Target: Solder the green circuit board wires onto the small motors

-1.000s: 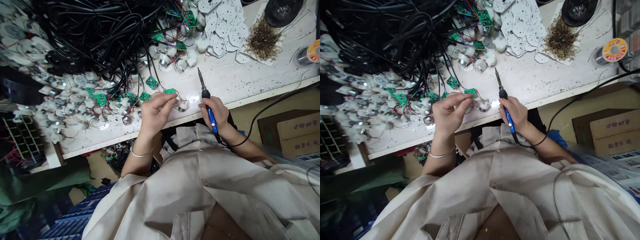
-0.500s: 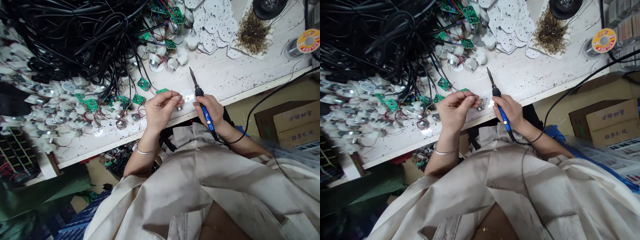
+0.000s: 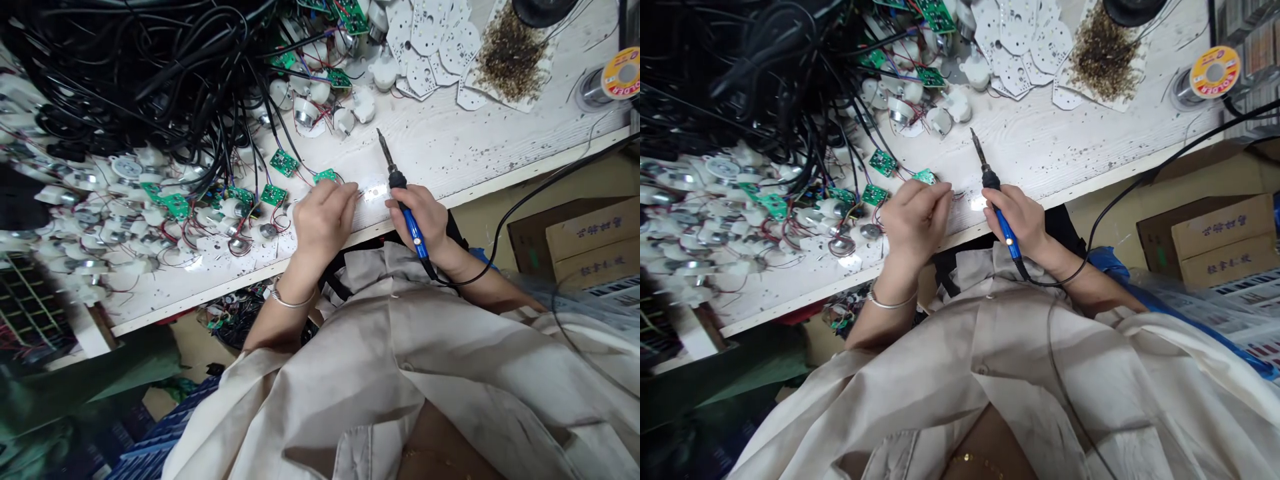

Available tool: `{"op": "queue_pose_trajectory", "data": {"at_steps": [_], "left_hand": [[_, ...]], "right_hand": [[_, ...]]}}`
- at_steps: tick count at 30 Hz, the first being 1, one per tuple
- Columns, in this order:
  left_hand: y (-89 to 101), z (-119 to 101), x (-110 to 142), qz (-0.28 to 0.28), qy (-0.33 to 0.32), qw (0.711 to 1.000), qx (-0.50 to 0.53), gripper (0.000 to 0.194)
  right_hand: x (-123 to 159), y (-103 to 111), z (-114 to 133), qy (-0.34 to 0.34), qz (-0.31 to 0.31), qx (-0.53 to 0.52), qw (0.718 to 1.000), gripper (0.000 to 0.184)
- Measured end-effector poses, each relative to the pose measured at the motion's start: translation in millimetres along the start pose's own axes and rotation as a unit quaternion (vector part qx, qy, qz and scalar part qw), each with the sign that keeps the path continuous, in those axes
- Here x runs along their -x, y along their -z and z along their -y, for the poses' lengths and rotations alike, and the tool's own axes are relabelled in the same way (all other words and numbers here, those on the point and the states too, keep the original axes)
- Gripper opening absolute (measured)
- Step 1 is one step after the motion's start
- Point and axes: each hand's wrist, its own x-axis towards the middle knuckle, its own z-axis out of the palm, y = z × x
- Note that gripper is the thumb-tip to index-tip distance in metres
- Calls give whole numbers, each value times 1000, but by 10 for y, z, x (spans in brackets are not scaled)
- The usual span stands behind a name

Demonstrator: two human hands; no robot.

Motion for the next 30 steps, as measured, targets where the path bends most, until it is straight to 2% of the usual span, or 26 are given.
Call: {"op": "queue_pose_trajectory", "data": {"at_steps": [4,9,17,20,22,24,27,30], "left_hand": [[-202,-51,124,8,13,1000,10,24],[-265,-80,171,-1,17,1000,19,20],[-350,23,189,8,46,996,70,20],[-360,53,174,7,43,995,93,17],[-356,64,156,19,52,992,110,17],[-346,66,139,35,67,990,120,17],[-322,61,121,50,74,988,122,17],[-294,66,102,58,57,989,126,16]], "right_hand": [[13,-1,-5,0,5,-4,1000,29],[8,13,-4,-5,21,-7,1000,27],[13,32,-35,-6,44,-46,998,31],[0,49,-18,-39,66,-53,996,30],[-3,90,16,-85,65,-88,990,29],[9,154,50,-156,43,-167,973,30],[46,249,59,-268,-20,-299,916,26],[68,287,13,-310,-66,-365,875,24]]}}
